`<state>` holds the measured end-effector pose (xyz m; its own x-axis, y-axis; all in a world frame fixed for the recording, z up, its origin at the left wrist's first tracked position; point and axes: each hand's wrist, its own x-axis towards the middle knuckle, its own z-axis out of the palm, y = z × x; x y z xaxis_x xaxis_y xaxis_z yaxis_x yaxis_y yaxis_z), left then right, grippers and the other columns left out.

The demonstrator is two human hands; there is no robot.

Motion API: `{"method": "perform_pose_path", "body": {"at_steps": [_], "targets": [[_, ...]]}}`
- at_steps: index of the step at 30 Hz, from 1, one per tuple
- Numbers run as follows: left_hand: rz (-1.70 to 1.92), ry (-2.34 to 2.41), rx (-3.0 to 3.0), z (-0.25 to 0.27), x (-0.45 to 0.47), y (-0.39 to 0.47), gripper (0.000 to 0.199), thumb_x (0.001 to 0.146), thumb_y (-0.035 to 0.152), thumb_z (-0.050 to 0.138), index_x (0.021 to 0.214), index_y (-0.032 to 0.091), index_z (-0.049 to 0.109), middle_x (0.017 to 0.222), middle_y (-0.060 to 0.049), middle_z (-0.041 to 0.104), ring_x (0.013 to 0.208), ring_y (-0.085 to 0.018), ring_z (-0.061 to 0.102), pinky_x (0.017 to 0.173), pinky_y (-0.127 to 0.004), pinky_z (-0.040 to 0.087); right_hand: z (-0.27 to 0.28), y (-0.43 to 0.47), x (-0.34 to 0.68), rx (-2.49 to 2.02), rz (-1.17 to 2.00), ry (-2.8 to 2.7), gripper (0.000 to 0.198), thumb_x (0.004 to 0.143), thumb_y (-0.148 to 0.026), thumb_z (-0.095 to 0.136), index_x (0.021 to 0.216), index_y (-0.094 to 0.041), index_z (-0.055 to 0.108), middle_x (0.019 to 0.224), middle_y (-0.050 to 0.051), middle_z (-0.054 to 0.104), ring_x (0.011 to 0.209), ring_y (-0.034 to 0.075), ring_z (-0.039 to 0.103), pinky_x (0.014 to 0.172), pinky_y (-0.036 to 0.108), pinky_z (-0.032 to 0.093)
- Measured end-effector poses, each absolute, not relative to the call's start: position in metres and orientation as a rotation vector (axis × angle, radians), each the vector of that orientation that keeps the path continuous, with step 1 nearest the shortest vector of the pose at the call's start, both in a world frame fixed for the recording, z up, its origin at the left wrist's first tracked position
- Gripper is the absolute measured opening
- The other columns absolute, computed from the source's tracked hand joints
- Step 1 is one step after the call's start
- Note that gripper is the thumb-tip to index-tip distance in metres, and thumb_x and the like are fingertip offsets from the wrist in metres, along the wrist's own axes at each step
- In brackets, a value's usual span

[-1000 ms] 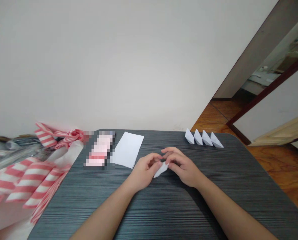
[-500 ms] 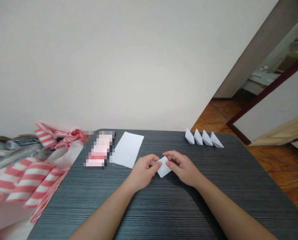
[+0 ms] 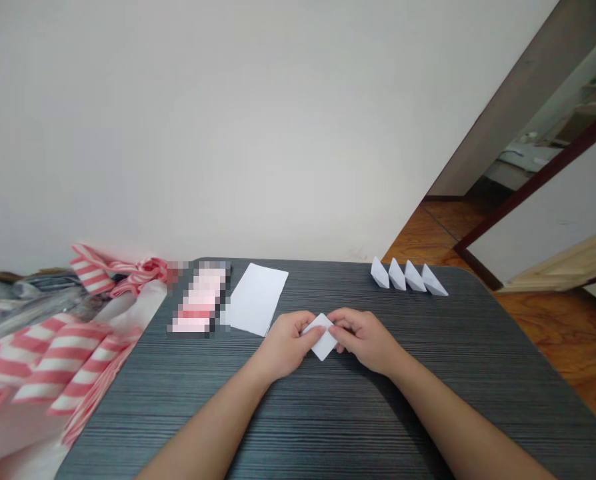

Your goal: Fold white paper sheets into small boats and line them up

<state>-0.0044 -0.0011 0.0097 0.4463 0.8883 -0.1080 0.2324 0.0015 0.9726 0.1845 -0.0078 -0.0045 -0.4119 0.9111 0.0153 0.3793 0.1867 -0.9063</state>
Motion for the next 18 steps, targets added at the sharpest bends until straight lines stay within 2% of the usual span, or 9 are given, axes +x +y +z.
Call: {"method": "perform_pose_path", "body": {"at_steps": [5, 9, 12, 18], "targets": [[0.733, 1.040, 1.403, 0.002, -0.007, 0.003, 0.026, 0.082, 0.039, 0.050, 0.073, 0.015, 0.055, 0.053, 0.003, 0.049, 0.046, -0.009, 0.042, 0.044, -0.019, 0.030, -0.001, -0.011, 0.186, -1.117, 1.119, -1.877, 0.020, 0.092, -0.024, 0.040, 0.109, -0.019, 0.050, 0.067, 0.000, 0.061, 0.062, 0.013, 0.057, 0.062, 0.026, 0.045], [0.778, 1.036, 1.350, -0.002, -0.008, 0.004, 0.027, 0.082, 0.041, 0.050, 0.076, 0.015, 0.054, 0.052, 0.004, 0.048, 0.044, -0.007, 0.040, 0.043, -0.019, 0.028, 0.004, -0.010, 0.187, -0.977, 1.011, -1.995, 0.017, 0.090, -0.020, 0.044, 0.101, -0.020, 0.057, 0.091, 0.006, 0.061, 0.077, 0.015, 0.057, 0.073, 0.029, 0.045], [0.781, 1.024, 1.355, -0.001, -0.008, 0.004, 0.026, 0.082, 0.040, 0.051, 0.076, 0.015, 0.054, 0.051, 0.005, 0.047, 0.044, -0.007, 0.039, 0.044, -0.019, 0.028, 0.004, -0.008, 0.187, -0.936, 0.969, -2.058, 0.017, 0.086, -0.019, 0.050, 0.101, -0.021, 0.060, 0.103, 0.008, 0.057, 0.077, 0.014, 0.056, 0.070, 0.028, 0.046], [0.766, 1.038, 1.362, 0.003, -0.008, 0.002, 0.025, 0.083, 0.038, 0.051, 0.075, 0.015, 0.053, 0.052, 0.005, 0.046, 0.045, -0.007, 0.039, 0.043, -0.019, 0.028, 0.001, -0.006, 0.187, -0.980, 0.940, -2.090, 0.015, 0.084, -0.024, 0.056, 0.097, -0.021, 0.064, 0.097, 0.007, 0.059, 0.072, 0.014, 0.057, 0.066, 0.027, 0.046]]}}
